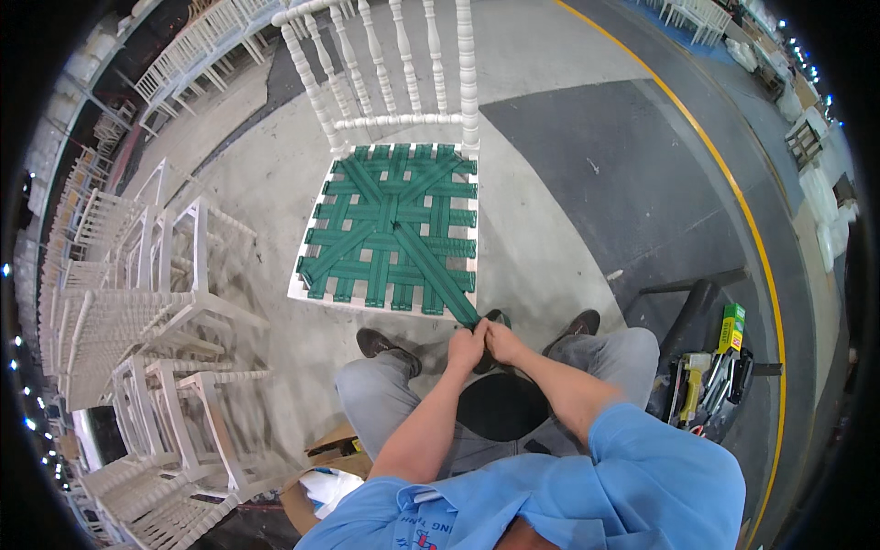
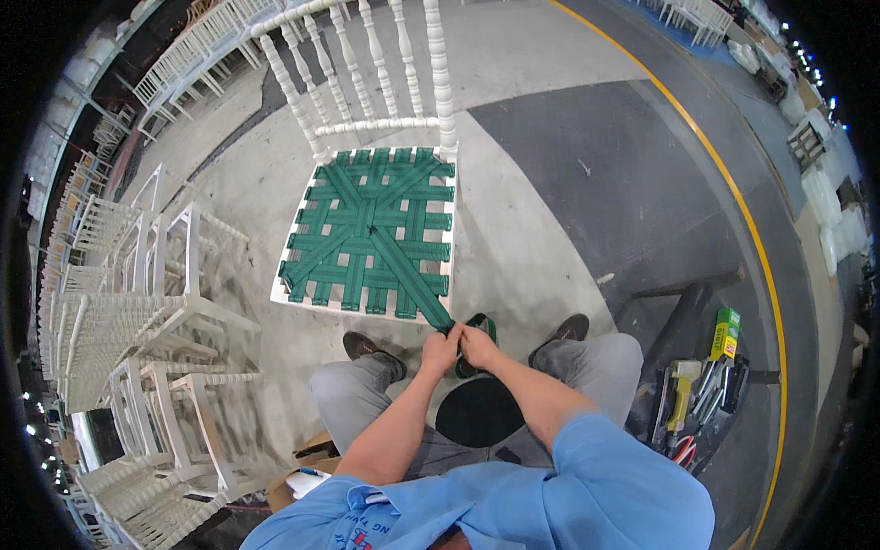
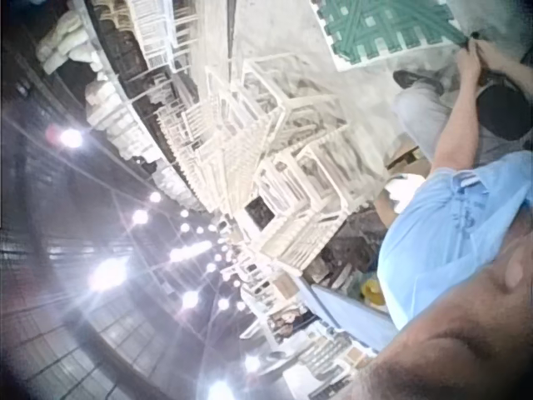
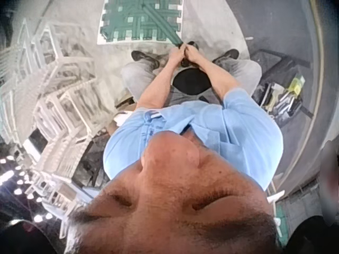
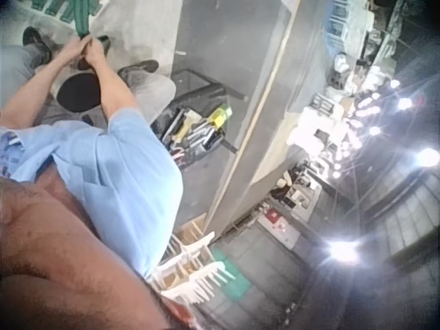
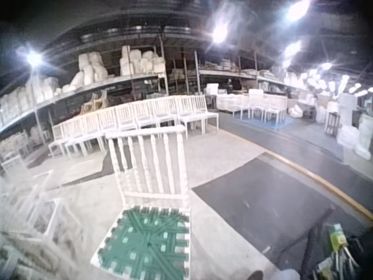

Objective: The person weaves green plastic straps into the seat of a white wooden chair using a staple gun to secure the straps. After completing the weave, the person places a white sheet over the seat and staples it in place.

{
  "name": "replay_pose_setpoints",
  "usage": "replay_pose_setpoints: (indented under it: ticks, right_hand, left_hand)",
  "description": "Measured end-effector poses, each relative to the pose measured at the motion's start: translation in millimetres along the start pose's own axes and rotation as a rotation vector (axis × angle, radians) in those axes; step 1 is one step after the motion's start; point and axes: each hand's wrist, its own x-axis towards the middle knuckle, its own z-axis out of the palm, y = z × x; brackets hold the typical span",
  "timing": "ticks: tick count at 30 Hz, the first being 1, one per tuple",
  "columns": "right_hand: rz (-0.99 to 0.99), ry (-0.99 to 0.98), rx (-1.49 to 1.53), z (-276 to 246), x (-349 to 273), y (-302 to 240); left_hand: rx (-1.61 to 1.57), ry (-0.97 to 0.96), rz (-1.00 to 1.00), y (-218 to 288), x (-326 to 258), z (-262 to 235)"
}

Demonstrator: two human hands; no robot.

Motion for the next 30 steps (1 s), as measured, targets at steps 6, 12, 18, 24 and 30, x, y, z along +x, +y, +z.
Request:
replay_pose_setpoints:
  ticks: [6,12,18,24,30]
  right_hand:
    - [0.126,0.030,0.129,-8,-11,-16]
    - [0.082,0.275,-0.145,-86,-81,-41]
    - [0.385,1.001,-0.363,-260,-274,-32]
    - [1.023,0.699,-0.386,-307,-363,41]
    - [0.919,0.613,0.170,-302,-355,41]
  left_hand:
    - [0.201,-0.007,0.021,16,0,-10]
    - [0.380,-0.027,-0.028,11,8,3]
    - [0.416,0.129,0.072,21,2,2]
    - [0.399,0.039,0.065,21,7,9]
    - [0.445,0.201,0.105,5,2,1]
